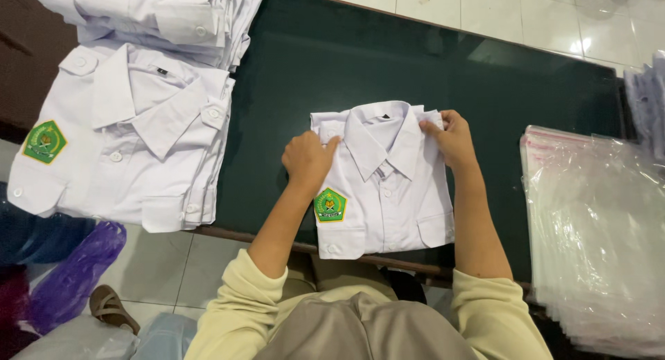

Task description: The person picks up folded shirts from a stack, places each one into a clear plastic bag, and seals the bag by hand.

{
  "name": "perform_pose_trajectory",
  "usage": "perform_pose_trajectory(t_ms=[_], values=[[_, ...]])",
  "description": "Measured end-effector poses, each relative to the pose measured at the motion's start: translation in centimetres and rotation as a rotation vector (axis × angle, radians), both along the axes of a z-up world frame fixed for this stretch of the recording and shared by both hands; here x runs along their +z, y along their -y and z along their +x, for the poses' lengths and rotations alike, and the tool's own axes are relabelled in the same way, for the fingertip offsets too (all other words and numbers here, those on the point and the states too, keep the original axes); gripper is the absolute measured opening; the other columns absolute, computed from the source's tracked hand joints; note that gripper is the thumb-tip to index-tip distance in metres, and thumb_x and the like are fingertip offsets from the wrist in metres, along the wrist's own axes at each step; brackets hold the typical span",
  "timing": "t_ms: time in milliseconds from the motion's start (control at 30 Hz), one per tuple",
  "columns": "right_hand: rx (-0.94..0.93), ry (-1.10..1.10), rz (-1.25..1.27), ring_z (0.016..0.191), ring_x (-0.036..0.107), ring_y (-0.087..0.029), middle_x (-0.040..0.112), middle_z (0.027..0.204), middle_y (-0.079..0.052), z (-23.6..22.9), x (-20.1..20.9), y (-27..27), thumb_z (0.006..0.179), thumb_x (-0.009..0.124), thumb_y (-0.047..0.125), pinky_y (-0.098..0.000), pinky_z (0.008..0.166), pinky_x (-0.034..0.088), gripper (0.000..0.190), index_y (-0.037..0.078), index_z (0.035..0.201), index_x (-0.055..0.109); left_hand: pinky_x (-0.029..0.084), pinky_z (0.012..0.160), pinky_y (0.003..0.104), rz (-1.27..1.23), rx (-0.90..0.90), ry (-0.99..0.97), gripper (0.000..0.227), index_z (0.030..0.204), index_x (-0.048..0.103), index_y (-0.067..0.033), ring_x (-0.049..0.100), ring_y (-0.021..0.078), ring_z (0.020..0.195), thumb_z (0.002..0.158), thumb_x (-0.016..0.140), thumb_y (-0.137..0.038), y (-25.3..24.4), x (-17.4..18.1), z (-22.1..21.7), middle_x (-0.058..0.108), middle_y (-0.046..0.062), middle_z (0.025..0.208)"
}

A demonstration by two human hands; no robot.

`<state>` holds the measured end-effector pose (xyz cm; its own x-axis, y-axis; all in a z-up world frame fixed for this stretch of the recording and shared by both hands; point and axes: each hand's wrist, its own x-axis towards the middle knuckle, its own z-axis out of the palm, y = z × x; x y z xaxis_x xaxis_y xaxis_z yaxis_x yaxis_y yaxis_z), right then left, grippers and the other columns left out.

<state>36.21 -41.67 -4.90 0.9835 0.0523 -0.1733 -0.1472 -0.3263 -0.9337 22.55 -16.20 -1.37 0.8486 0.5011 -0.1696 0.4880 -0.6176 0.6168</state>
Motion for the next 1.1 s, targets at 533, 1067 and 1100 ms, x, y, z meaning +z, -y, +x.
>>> perform_pose_trajectory(t_ms=[533,1067,1100], values=[[0.012,-0.203,-0.01,0.058,0.063,-0.017,0.061,0.07,-0.005,3.0,-3.1,-0.2,0.076,0.076,0.021,-0.0276,0.051,0.051,0.025,0.01,0.094,0.063,0.051,0.069,0.045,-0.442,0.023,0.084,0.033,0.088,0.071,-0.0067,0.064,0.038,0.088,0.085,0.06,-0.037,-3.0,-10.8,2.4,0.068,0.017,0.082],[0.122,0.484,-1.024,0.08,0.067,-0.033,0.068,0.077,-0.015,-0.2,-3.0,-2.0,0.1,0.027,0.046,-0.042,0.075,0.04,0.036,0.017,0.117,0.041,0.048,0.048,0.03,0.827,0.134,0.376,0.03,0.065,0.055,-0.0176,0.063,0.0178,0.047,0.089,0.054,-0.036,0.9,-9.0,-2.1,0.06,0.001,0.052],[0.136,0.524,-1.056,0.082,0.066,-0.031,0.068,0.076,-0.013,-0.3,-2.5,-2.4,0.101,0.025,0.046,-0.0407,0.075,0.037,0.039,0.016,0.118,0.043,0.047,0.054,0.029,0.88,0.165,0.356,0.028,0.069,0.055,-0.0186,0.063,0.0162,0.051,0.089,0.053,-0.038,0.6,-9.2,-2.2,0.06,-0.001,0.054]])
